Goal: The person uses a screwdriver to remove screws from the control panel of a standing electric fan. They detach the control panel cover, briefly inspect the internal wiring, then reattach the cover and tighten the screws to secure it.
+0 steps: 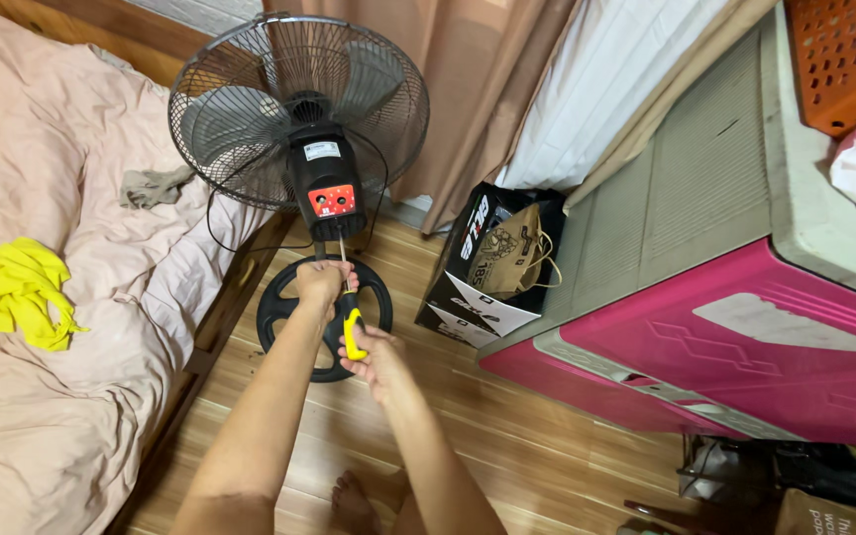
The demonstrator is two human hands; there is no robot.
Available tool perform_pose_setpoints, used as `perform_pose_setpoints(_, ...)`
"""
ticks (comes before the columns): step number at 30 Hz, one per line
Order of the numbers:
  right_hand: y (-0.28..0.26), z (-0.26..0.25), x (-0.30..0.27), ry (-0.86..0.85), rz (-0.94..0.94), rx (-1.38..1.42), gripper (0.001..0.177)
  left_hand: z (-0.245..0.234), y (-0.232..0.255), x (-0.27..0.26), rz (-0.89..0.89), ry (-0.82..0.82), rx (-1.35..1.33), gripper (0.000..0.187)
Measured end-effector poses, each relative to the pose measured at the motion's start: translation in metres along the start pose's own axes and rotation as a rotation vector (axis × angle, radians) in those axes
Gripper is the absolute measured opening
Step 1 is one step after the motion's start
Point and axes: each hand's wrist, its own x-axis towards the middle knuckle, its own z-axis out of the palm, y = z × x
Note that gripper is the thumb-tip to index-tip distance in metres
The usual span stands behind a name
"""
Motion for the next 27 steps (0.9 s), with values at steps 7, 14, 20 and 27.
perform_pose_setpoints(7, -0.001, 0.033, -0.009, 0.358, -0.426, -0.392, 0.05, 0.0, 0.027, -0.04, 0.078, 0.036, 0.245, 0.015)
perform_pose_setpoints(14, -0.012, 0.017, 0.0, 0.076, -0.095, -0.141, 0.042, 0.007, 0.046, -0.051, 0.041, 0.17, 0.477, 0.015)
perform_pose_setpoints(20, -0.016, -0.013, 0.023, -0.206, 0.187, 0.232, 0.046, 0.004, 0.012, -0.008, -0.129, -0.008, -0.094, 0.004)
perform_pose_setpoints(27, -0.022, 0.012, 0.012, 0.277, -0.204, -0.303, 0.057, 0.007, 0.008, -0.012, -0.119, -0.029, 0.092, 0.007)
